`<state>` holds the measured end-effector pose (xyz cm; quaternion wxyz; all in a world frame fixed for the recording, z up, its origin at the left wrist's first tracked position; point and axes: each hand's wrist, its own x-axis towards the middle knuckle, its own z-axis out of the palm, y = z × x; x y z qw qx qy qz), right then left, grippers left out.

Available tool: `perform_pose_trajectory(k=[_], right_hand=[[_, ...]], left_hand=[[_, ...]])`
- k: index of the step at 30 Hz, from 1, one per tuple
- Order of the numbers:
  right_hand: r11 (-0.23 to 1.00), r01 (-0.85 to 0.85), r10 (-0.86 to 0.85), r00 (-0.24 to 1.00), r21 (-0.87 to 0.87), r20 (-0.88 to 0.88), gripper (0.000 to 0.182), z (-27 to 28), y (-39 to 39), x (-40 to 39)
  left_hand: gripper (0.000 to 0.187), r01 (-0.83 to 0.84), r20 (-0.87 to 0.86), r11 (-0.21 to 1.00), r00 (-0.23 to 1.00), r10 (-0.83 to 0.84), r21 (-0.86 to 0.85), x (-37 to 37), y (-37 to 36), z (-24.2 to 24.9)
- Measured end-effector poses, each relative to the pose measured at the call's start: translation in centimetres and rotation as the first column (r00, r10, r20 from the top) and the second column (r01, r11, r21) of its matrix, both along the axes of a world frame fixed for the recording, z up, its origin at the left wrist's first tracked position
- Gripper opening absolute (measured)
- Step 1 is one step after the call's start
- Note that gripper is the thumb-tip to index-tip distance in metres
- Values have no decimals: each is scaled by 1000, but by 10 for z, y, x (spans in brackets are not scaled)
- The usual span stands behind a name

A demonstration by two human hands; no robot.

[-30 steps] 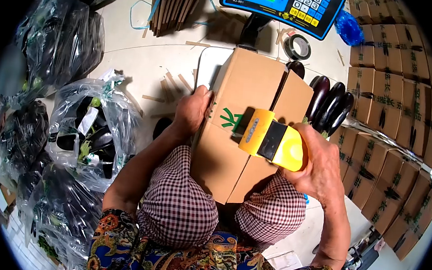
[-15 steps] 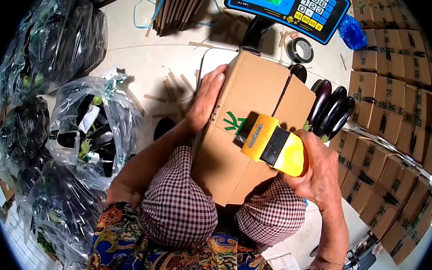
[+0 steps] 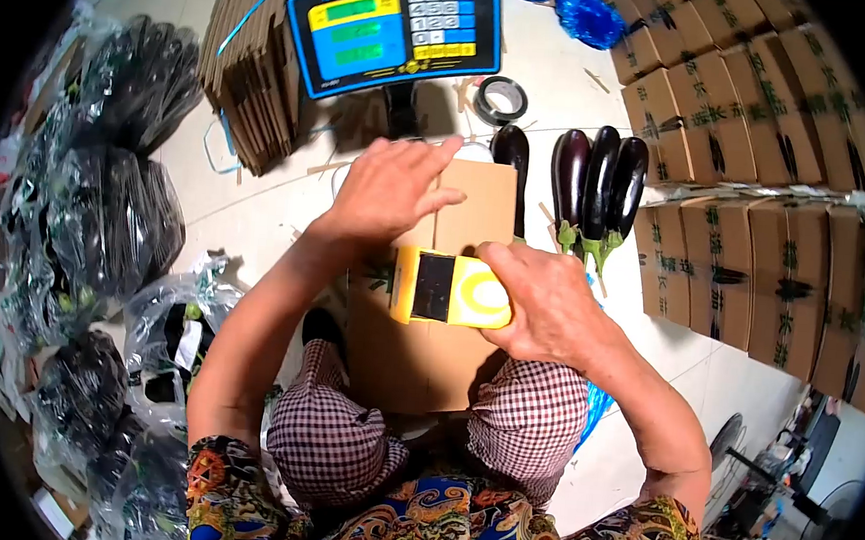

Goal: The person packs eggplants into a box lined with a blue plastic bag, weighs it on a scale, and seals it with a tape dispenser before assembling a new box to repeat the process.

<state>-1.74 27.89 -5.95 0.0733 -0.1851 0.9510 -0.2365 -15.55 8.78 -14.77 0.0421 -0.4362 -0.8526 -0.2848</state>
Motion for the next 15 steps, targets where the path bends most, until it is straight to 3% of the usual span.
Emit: perform_pose_trajectory(k=[1, 2, 5, 10, 13, 15], right_hand=[[1000, 1, -1, 1000, -6, -13, 49, -2, 3, 1], [1000, 0, 0, 1000, -1, -4, 49, -3, 6, 2], [1000, -1, 1, 1000, -2, 0, 49, -5, 8, 4], [999, -2, 1, 1000, -47, -26, 48, -7, 14, 5], [998, 35, -36, 999, -56, -14, 49, -9, 15, 7], [998, 38, -38, 999, -43, 14, 53, -6, 12, 6]], left_hand=[[67, -6, 72, 990, 997, 16, -142, 3, 8, 4], [67, -19, 134, 989, 990, 39, -144, 2, 10, 6], [62, 83, 10, 989, 997, -82, -123, -3, 12, 2], [45, 321, 188, 915, 941, -280, -244, -23, 55, 12], [41, 397, 242, 859, 912, -330, -324, -28, 71, 5], [38, 390, 232, 880, 914, -333, -272, -29, 70, -2]])
